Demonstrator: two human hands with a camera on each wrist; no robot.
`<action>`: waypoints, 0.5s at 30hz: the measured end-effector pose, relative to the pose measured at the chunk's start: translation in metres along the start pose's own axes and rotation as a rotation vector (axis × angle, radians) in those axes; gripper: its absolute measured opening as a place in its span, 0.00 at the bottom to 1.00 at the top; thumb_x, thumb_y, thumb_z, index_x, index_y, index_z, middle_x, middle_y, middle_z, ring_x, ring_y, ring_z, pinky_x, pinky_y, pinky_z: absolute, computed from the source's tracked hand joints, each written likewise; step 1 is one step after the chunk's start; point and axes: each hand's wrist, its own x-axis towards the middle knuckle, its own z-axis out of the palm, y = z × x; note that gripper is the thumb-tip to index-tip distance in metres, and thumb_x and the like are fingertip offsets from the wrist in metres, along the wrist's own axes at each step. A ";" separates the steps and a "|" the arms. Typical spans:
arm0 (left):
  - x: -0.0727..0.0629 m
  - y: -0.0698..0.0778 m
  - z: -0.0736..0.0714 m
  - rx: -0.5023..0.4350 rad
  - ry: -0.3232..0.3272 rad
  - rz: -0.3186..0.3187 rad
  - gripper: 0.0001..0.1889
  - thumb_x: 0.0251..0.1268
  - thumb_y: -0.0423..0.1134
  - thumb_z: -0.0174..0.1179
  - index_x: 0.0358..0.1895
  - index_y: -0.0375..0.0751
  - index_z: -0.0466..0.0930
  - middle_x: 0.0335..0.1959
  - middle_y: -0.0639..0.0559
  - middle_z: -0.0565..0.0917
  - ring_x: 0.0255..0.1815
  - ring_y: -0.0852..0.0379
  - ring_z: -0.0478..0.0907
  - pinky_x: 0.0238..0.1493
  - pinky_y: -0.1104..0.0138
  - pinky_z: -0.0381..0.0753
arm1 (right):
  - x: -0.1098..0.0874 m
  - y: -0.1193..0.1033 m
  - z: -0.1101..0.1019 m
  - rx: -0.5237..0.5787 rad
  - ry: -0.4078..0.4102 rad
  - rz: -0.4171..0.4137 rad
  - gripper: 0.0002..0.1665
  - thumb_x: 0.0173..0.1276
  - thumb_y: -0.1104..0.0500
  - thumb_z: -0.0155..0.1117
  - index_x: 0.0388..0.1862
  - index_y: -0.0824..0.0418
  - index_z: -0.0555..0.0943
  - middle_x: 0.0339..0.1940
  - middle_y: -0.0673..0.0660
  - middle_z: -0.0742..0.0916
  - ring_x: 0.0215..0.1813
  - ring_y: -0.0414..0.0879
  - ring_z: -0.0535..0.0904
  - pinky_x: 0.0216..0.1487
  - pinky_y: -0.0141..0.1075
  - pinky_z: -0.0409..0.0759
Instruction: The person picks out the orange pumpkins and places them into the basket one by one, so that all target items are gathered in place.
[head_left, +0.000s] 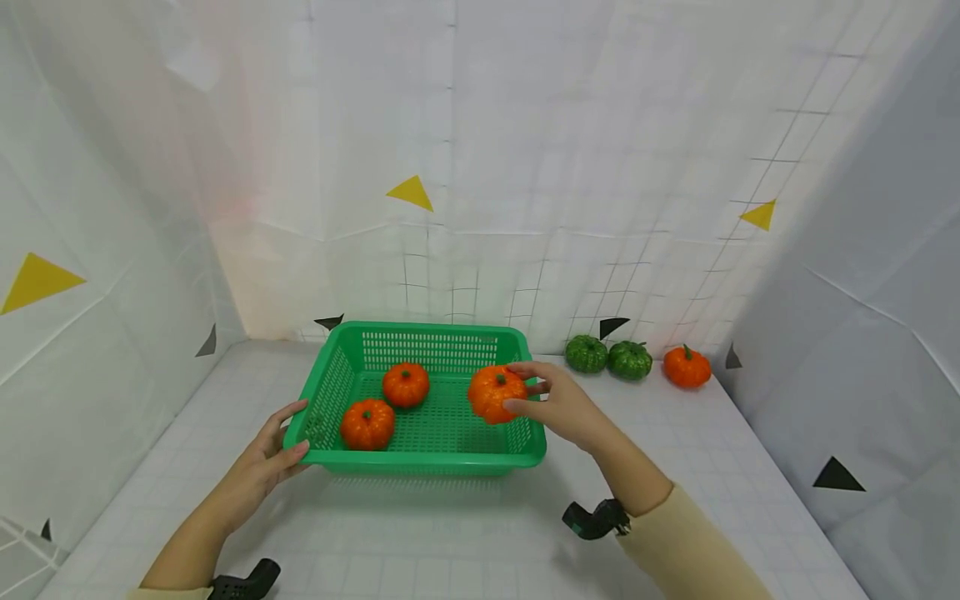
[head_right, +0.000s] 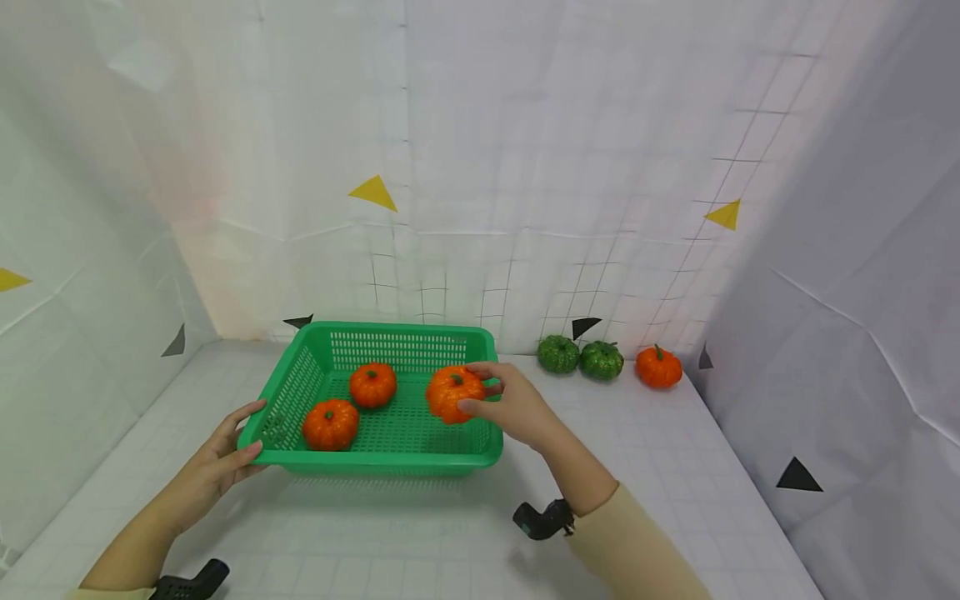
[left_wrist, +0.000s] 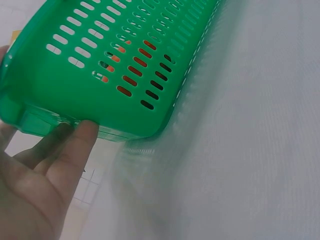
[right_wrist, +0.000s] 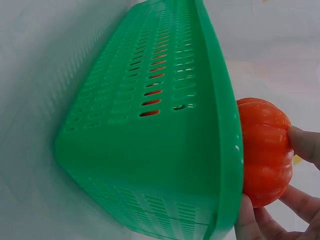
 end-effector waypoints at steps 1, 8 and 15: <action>0.000 0.000 0.000 0.001 0.000 -0.001 0.35 0.80 0.38 0.50 0.81 0.50 0.41 0.72 0.28 0.56 0.62 0.60 0.73 0.56 0.74 0.76 | 0.001 -0.001 0.002 -0.006 -0.003 -0.001 0.35 0.63 0.46 0.75 0.68 0.50 0.76 0.69 0.58 0.73 0.62 0.58 0.74 0.47 0.45 0.85; -0.001 0.001 0.000 0.006 0.000 0.004 0.35 0.80 0.38 0.50 0.81 0.50 0.41 0.72 0.28 0.56 0.62 0.60 0.73 0.56 0.74 0.76 | 0.012 -0.009 0.014 -0.042 -0.026 -0.028 0.34 0.62 0.48 0.76 0.67 0.49 0.77 0.67 0.56 0.76 0.60 0.56 0.75 0.46 0.43 0.85; 0.000 0.000 0.000 0.009 0.000 0.010 0.35 0.80 0.38 0.50 0.81 0.50 0.41 0.71 0.28 0.56 0.62 0.58 0.73 0.56 0.74 0.76 | 0.022 -0.010 0.028 -0.060 -0.049 -0.026 0.32 0.62 0.52 0.76 0.65 0.51 0.79 0.62 0.55 0.79 0.56 0.53 0.77 0.45 0.41 0.85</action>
